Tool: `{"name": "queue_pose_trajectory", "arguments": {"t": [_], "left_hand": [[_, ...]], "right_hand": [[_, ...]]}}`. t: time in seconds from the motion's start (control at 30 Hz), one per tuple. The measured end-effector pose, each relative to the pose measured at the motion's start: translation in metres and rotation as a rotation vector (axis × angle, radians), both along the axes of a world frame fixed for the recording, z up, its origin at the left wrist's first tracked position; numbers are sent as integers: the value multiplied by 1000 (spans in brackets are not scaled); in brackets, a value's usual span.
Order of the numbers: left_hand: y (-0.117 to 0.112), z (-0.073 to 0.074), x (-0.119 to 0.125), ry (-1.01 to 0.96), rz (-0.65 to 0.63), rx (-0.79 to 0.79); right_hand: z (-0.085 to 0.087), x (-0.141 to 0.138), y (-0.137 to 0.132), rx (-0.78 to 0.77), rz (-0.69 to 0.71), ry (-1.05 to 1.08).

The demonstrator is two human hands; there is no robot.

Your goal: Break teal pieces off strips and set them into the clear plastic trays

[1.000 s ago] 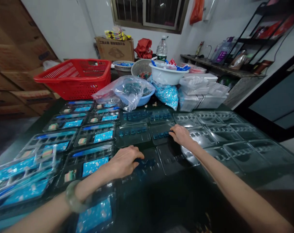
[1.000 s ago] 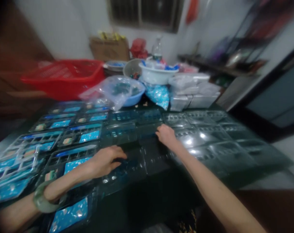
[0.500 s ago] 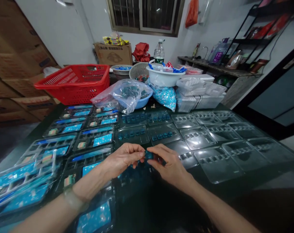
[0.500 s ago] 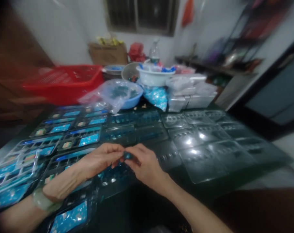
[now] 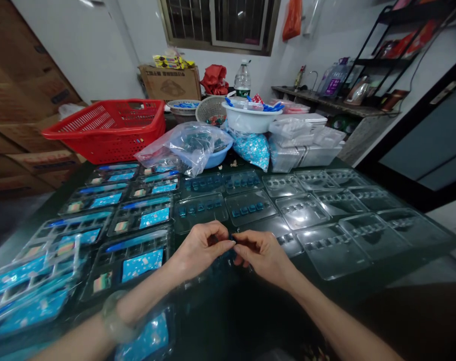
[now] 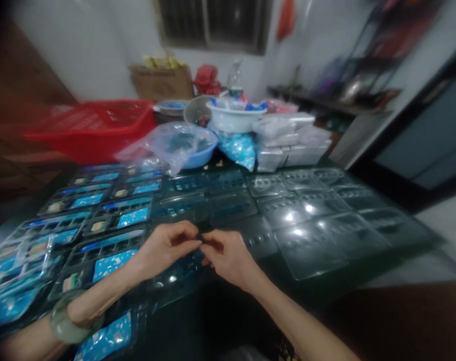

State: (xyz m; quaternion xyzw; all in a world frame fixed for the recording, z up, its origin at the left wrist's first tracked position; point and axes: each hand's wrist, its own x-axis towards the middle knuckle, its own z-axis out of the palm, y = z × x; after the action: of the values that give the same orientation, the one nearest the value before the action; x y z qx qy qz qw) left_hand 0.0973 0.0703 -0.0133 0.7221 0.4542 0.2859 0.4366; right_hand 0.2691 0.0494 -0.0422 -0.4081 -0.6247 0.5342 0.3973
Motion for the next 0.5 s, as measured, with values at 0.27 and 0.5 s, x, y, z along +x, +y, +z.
{"name": "queue_pose_trajectory", "arguments": {"t": [0.27,0.5], "left_hand": [[-4,-1,1,106,-49,67],[-4,-4,4,125,-90,33]], "right_hand": [[-5,3,-2,26,24,-143],[-4,2,-6,432,-106,-545]]}}
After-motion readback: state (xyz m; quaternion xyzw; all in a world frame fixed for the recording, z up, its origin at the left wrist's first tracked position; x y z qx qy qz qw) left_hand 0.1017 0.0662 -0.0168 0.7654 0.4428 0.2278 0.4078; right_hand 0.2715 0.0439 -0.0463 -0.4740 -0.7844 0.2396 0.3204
